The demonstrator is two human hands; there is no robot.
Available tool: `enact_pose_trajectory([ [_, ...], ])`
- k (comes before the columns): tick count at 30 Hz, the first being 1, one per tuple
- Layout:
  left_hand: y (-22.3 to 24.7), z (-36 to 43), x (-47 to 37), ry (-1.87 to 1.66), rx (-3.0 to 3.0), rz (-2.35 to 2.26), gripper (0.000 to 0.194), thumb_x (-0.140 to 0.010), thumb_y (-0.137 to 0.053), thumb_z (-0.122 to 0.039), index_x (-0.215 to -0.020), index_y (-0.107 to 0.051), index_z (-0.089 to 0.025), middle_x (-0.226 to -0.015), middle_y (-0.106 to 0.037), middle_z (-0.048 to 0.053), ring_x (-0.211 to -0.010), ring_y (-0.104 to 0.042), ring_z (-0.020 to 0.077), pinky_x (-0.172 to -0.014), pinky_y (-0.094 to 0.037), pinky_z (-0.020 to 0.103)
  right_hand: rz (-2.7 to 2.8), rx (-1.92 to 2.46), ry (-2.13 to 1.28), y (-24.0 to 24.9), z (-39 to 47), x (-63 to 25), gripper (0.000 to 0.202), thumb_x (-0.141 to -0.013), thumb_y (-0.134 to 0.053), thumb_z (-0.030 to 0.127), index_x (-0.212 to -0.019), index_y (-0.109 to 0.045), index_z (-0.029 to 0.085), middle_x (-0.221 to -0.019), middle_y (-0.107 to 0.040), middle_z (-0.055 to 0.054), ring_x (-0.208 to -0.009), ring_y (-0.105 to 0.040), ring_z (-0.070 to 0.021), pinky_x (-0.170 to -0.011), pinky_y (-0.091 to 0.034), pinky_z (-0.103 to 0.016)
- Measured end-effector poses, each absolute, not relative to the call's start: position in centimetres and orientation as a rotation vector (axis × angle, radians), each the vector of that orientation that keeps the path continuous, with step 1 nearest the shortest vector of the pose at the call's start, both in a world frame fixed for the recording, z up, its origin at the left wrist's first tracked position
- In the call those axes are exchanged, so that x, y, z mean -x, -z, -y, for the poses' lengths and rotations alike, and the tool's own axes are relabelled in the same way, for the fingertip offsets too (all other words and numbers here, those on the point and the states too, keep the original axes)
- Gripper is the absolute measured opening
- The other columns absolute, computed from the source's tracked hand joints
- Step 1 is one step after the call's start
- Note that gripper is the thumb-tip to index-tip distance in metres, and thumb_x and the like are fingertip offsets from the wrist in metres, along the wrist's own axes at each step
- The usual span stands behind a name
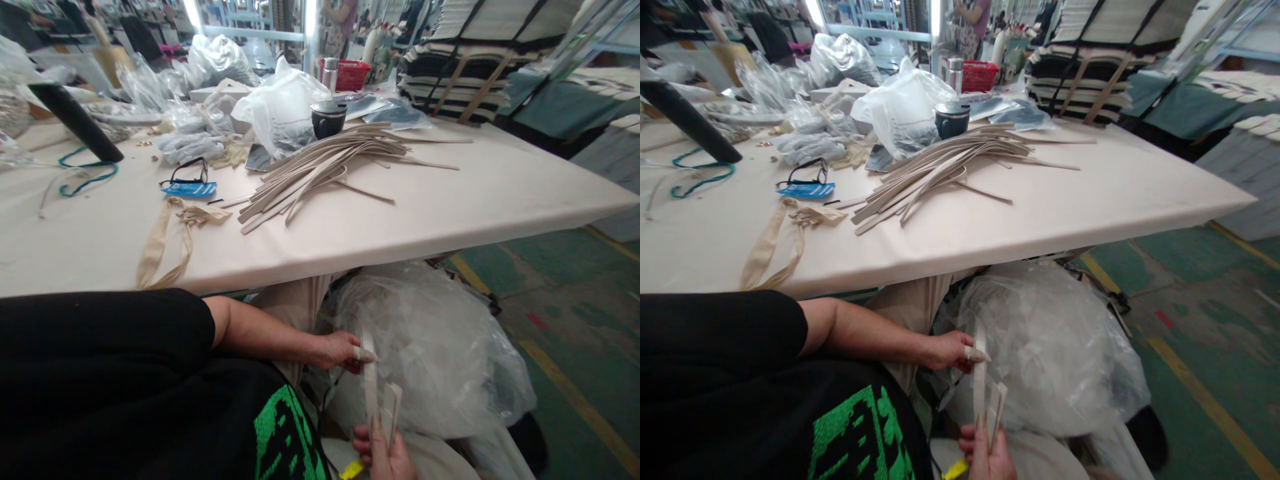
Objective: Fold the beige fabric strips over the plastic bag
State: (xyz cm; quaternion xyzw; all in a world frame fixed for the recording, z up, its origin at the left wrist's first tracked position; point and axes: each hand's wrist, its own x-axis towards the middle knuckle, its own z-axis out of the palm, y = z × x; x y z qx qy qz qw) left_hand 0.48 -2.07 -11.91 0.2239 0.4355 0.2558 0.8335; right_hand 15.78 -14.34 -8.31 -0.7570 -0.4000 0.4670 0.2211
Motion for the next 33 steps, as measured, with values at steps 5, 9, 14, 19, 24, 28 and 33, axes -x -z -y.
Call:
enact_pose_trajectory([
  [5,12.0,2.1,-0.5,-0.541,-0.483,-0.938,0.056,-0.039,-0.084,-0.05,-0.075,-0.063,-0.012,-0.066,-0.058,-0.002,-0.057,-0.051,0.0084,-0.065,-0.042,0.027,1.106,2.111,-1.245,9.0,14.5,-15.9,0.056,-0.069,-0.041,0.075,-0.066,-0.062,0.023,-0.054,-0.065,-0.001,-0.054,-0.063,-0.0198,-0.055,-0.046,-0.028],
  [9,12.0,2.1,-0.5,-0.542,-0.485,-0.924,0.056,-0.04,-0.083,-0.05,-0.077,-0.063,-0.012,-0.067,-0.058,-0.001,-0.058,-0.051,0.0079,-0.065,-0.042,0.026,1.115,2.117,-1.235,9.4,14.6,-15.8,0.059,-0.069,-0.039,0.077,-0.066,-0.062,0.023,-0.053,-0.065,-0.001,-0.054,-0.063,-0.0199,-0.055,-0.047,-0.028],
  [14,12.1,2.1,-0.5,-0.534,-0.491,-0.932,0.057,-0.041,-0.083,-0.05,-0.079,-0.064,-0.012,-0.067,-0.058,-0.001,-0.058,-0.051,0.0079,-0.064,-0.041,0.025,1.138,2.154,-1.243,9.2,14.5,-15.8,0.06,-0.07,-0.037,0.077,-0.068,-0.062,0.023,-0.052,-0.065,0.0,-0.054,-0.062,-0.0196,-0.057,-0.046,-0.029],
  [19,12.3,2.1,-0.5,-0.522,-0.49,-0.931,0.059,-0.04,-0.083,-0.052,-0.08,-0.064,-0.013,-0.068,-0.058,-0.002,-0.058,-0.051,0.008,-0.063,-0.04,0.025,1.121,2.164,-1.252,9.1,14.5,-15.8,0.061,-0.068,-0.036,0.079,-0.069,-0.062,0.023,-0.053,-0.065,-0.001,-0.055,-0.062,-0.0209,-0.058,-0.046,-0.03],
  [24,13.0,2.1,-0.5,-0.511,-0.505,-0.932,0.059,-0.04,-0.082,-0.053,-0.079,-0.062,-0.013,-0.065,-0.057,-0.002,-0.058,-0.051,0.0085,-0.064,-0.041,0.026,1.092,2.129,-1.272,9.5,14.6,-15.8,0.062,-0.067,-0.038,0.08,-0.07,-0.062,0.022,-0.053,-0.065,-0.001,-0.055,-0.063,-0.0206,-0.056,-0.046,-0.029],
  [28,13.3,2.1,-0.5,-0.492,-0.501,-0.929,0.061,-0.038,-0.082,-0.055,-0.078,-0.061,-0.013,-0.065,-0.057,-0.003,-0.058,-0.052,0.0088,-0.064,-0.041,0.026,1.097,2.105,-1.29,9.9,14.7,-15.9,0.063,-0.068,-0.037,0.08,-0.071,-0.061,0.022,-0.056,-0.066,-0.002,-0.058,-0.064,-0.0209,-0.056,-0.047,-0.029],
  [33,13.0,2.1,-0.4,-0.482,-0.502,-0.926,0.061,-0.039,-0.082,-0.055,-0.078,-0.06,-0.013,-0.066,-0.057,-0.002,-0.058,-0.052,0.0086,-0.063,-0.041,0.025,1.094,2.098,-1.28,9.8,14.6,-15.9,0.061,-0.068,-0.039,0.078,-0.069,-0.062,0.022,-0.055,-0.066,-0.002,-0.057,-0.064,-0.0213,-0.055,-0.047,-0.029],
])
